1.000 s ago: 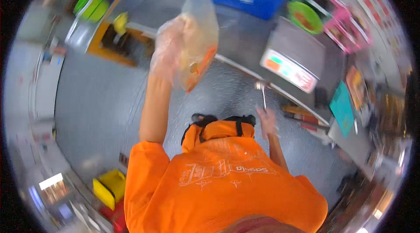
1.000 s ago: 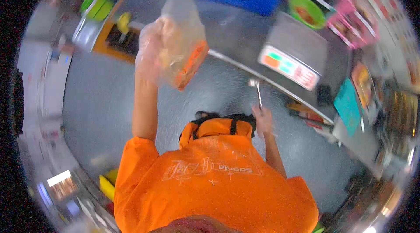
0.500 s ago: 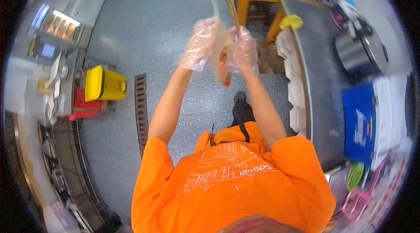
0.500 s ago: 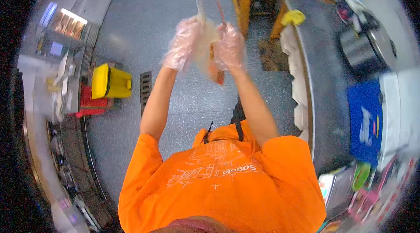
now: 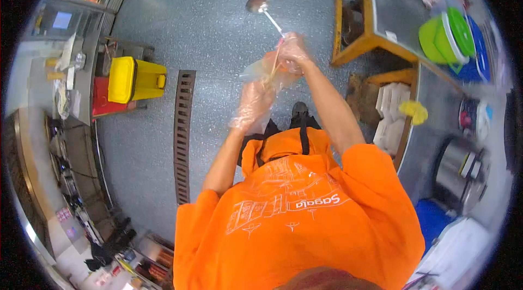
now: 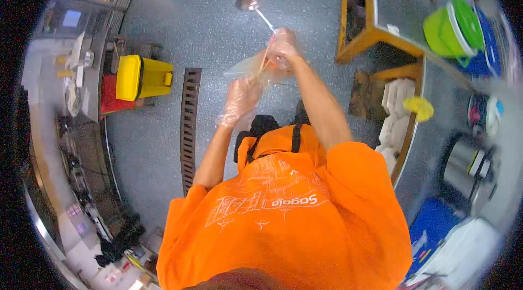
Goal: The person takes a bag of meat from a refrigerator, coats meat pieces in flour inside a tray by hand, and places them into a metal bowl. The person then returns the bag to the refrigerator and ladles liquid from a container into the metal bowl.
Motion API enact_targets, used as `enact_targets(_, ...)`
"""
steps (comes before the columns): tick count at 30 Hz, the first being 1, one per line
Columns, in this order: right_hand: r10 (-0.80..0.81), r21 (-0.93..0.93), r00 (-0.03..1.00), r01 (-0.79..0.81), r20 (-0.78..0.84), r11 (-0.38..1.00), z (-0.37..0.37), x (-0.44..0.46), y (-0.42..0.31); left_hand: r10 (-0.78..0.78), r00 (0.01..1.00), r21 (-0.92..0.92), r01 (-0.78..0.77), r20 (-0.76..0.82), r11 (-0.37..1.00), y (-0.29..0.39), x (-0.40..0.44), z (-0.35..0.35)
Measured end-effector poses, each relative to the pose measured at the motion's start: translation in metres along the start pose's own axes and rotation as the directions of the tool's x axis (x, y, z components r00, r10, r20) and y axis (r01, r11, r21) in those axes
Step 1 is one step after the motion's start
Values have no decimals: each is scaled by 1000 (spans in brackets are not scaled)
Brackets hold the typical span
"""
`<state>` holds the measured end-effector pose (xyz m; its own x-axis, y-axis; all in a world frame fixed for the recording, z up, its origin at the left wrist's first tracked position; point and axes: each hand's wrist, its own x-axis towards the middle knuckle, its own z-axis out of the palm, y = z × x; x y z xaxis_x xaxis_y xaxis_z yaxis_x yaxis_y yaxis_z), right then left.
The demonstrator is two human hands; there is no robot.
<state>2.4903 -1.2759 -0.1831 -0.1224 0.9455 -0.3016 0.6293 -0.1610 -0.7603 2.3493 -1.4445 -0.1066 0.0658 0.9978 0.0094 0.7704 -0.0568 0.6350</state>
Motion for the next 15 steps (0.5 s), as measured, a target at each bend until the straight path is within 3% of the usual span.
enact_targets(4, -86, -28, 994, 88, 68, 996, 51, 64, -74, -188, 959, -235, 137, -211, 962, -32, 35, -38)
enact_targets(5, -106, -19, 989, 109, 101, 994, 69, 83, -92, -258, 949, -249, 210, -179, 945, -50, 44, -52)
enact_targets(7, -318, -151, 947, 321, 42, 935, 89, 112, -133, -377, 919, -271, 335, -120, 903, -90, 65, -86)
enact_targets(8, -419, -214, 908, 413, 17, 885, 95, 124, -153, -433, 884, -495, 300, -176, 815, -108, 76, -105)
enact_targets(10, -474, -298, 874, 482, 104, 824, 103, 145, -200, -560, 794, -846, 117, -235, 520, -129, 96, -165)
enact_targets(11, -499, -337, 853, 521, 155, 784, 108, 155, -232, -592, 793, -904, 138, -144, 404, -134, 112, -214)
enact_targets(14, -397, -306, 857, 495, 329, 814, 123, 182, -344, -654, 717, -956, -59, -241, 287, -168, 170, -308)
enact_targets(15, -342, -48, 875, 380, 343, 924, 138, 203, -366, -632, 747, -957, -17, -205, 291, -197, 181, -335)
